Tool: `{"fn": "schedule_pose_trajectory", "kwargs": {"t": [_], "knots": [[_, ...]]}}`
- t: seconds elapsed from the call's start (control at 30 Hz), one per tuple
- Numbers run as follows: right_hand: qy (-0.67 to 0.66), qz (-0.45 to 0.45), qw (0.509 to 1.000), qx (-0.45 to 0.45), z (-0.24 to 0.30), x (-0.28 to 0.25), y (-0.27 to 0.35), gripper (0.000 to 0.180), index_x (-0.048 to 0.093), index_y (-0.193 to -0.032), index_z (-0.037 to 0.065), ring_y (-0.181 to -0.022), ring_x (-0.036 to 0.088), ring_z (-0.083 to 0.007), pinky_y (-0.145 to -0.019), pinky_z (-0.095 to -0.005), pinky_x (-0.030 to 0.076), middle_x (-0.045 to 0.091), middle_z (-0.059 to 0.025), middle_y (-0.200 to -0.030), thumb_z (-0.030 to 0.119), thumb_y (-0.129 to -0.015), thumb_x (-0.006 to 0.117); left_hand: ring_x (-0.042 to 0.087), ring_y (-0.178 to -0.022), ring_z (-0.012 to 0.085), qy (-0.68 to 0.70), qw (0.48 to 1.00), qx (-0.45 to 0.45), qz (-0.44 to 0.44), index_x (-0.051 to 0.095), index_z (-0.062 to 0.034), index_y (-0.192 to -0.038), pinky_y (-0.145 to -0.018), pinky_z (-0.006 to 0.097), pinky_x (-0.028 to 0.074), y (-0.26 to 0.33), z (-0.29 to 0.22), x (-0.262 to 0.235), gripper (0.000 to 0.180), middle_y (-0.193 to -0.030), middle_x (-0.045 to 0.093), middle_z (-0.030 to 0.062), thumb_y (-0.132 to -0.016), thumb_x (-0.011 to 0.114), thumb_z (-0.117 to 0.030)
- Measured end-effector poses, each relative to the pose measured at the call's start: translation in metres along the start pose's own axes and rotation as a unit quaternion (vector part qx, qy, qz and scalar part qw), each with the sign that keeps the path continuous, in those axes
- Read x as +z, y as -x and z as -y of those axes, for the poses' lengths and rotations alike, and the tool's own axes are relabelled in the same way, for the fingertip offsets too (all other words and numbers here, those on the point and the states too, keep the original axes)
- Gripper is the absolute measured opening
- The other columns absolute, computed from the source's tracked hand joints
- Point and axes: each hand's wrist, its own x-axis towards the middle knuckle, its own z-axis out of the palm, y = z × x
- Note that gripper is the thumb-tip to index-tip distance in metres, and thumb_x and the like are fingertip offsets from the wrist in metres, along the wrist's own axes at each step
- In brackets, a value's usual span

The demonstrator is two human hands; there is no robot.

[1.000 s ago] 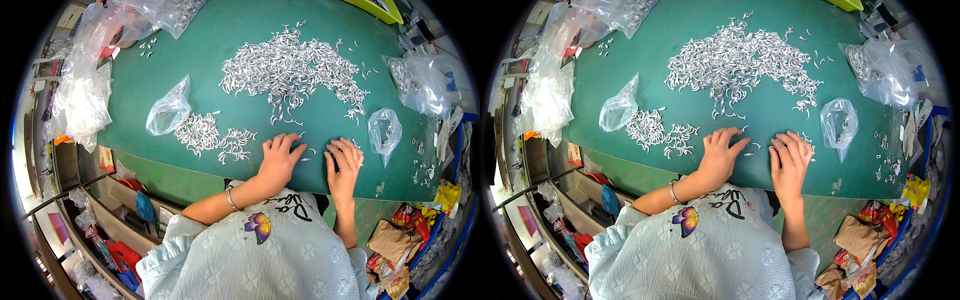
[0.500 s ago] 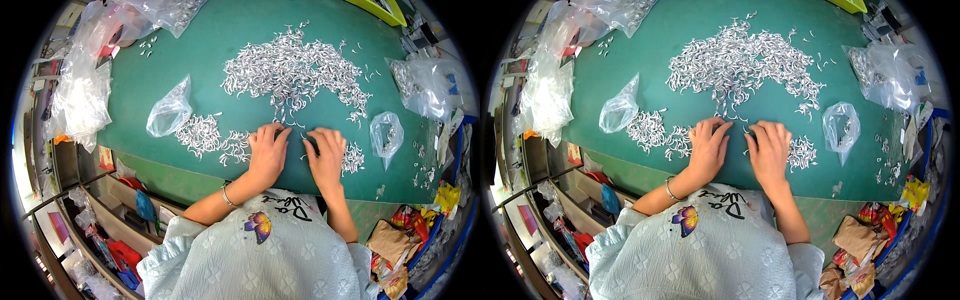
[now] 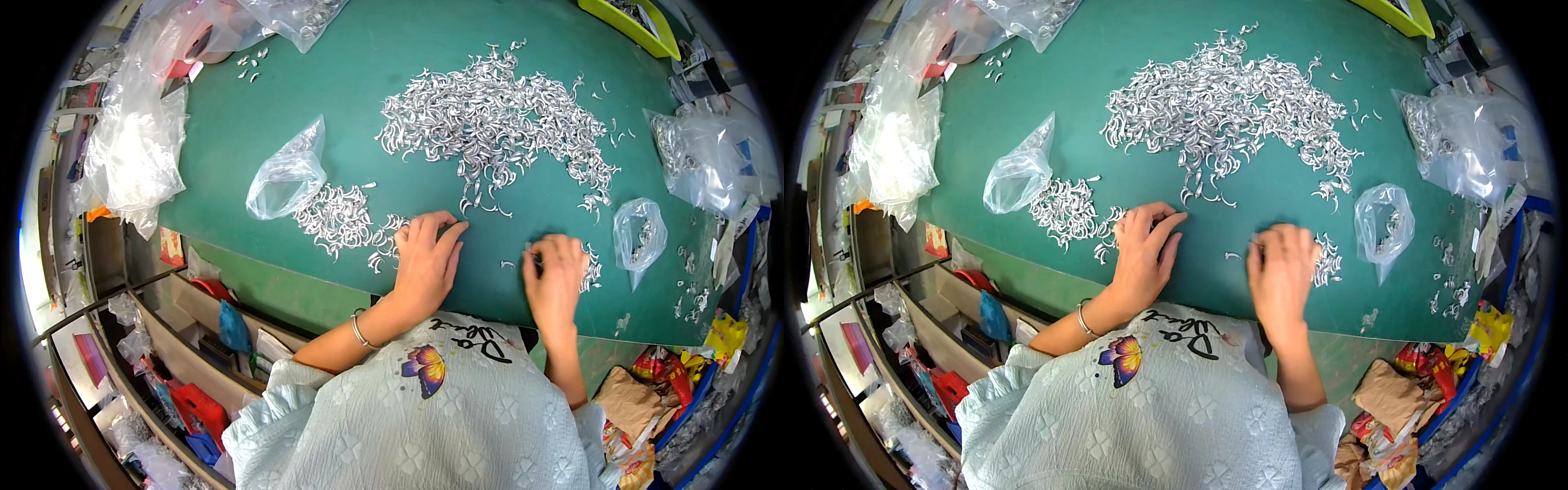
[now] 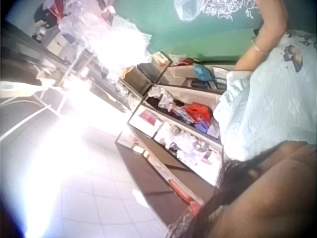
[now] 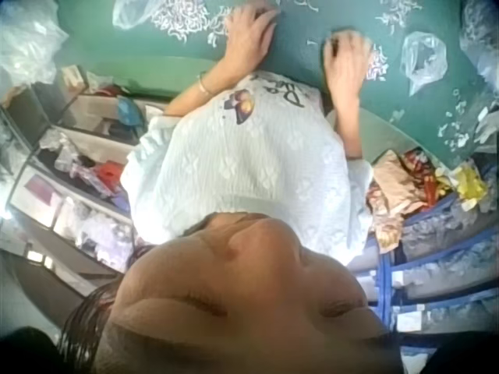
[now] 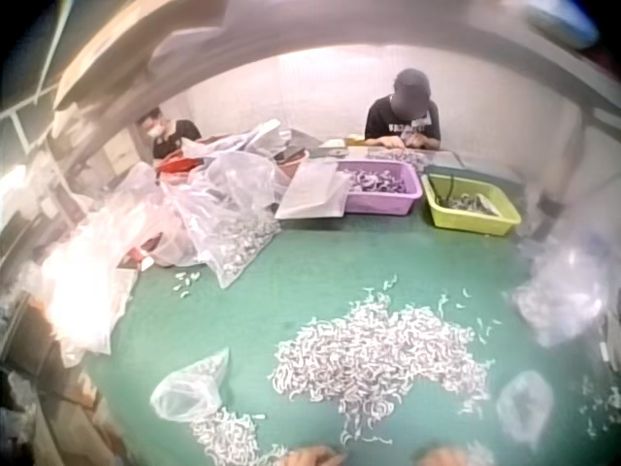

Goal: The person sorts curved metal parts by hand on a green workbench and places some of them into a plastic bag.

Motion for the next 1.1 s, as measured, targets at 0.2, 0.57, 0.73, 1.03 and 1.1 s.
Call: {"fn": "schedule_pose_trajectory", "kwargs": {"t": [0.2,0.57,0.73,1.03,1.1], "knots": [[-0.034,-0.056,0.998,0.004,0.021,0.003,-0.021,0.021,0.061,-0.099,0.005,-0.096,0.051,-0.0291,-0.082,-0.0417,0.037,0.056,-0.0108,-0.103,0.008,-0.08,0.07,0.048,-0.111,0.0289,-0.052,0.998,0.03,0.008,0.061,-0.0088,-0.123,-0.09,0.043,0.033,-0.013,-0.006,0.016,0.042,-0.122,0.052,0.0101,-0.082,0.064,-0.002],[-0.101,0.019,0.992,-0.076,0.022,0.018,-0.014,0.013,0.062,-0.088,0.005,-0.093,0.051,-0.0289,-0.077,-0.0404,0.038,0.055,-0.0081,-0.097,0.004,-0.078,0.07,0.047,-0.113,0.0307,-0.055,0.997,0.037,0.025,0.067,-0.0114,-0.115,-0.092,0.045,0.033,0.0,-0.004,0.013,0.035,-0.122,0.052,0.01,-0.08,0.069,-0.006],[-0.19,0.092,0.969,-0.133,0.033,0.023,-0.01,0.012,0.063,-0.086,0.005,-0.09,0.052,-0.027,-0.077,-0.0395,0.039,0.057,-0.0069,-0.092,0.006,-0.077,0.072,0.052,-0.106,0.0296,-0.012,1.0,0.016,0.011,0.066,-0.0079,-0.108,-0.089,0.043,0.035,0.015,-0.001,-0.002,0.029,-0.116,0.055,0.0099,-0.079,0.07,-0.002],[-0.112,-0.031,0.989,-0.091,0.036,0.042,-0.057,0.018,0.064,-0.099,0.004,-0.093,0.053,-0.0272,-0.078,-0.0399,0.041,0.057,-0.0067,-0.098,0.008,-0.082,0.068,0.054,-0.102,0.0282,0.041,0.991,0.108,0.068,0.063,-0.0032,-0.107,-0.087,0.04,0.039,0.008,-0.006,0.009,0.031,-0.11,0.056,0.0105,-0.077,0.071,-0.002],[-0.102,-0.001,0.99,-0.098,0.031,0.038,-0.05,0.016,0.064,-0.097,0.003,-0.092,0.052,-0.0276,-0.078,-0.0401,0.041,0.056,-0.0071,-0.096,0.008,-0.082,0.069,0.055,-0.1,0.029,0.061,0.989,0.112,0.074,0.062,-0.0017,-0.106,-0.086,0.04,0.04,0.013,-0.001,0.011,0.03,-0.109,0.056,0.0112,-0.077,0.07,-0.001]]}}
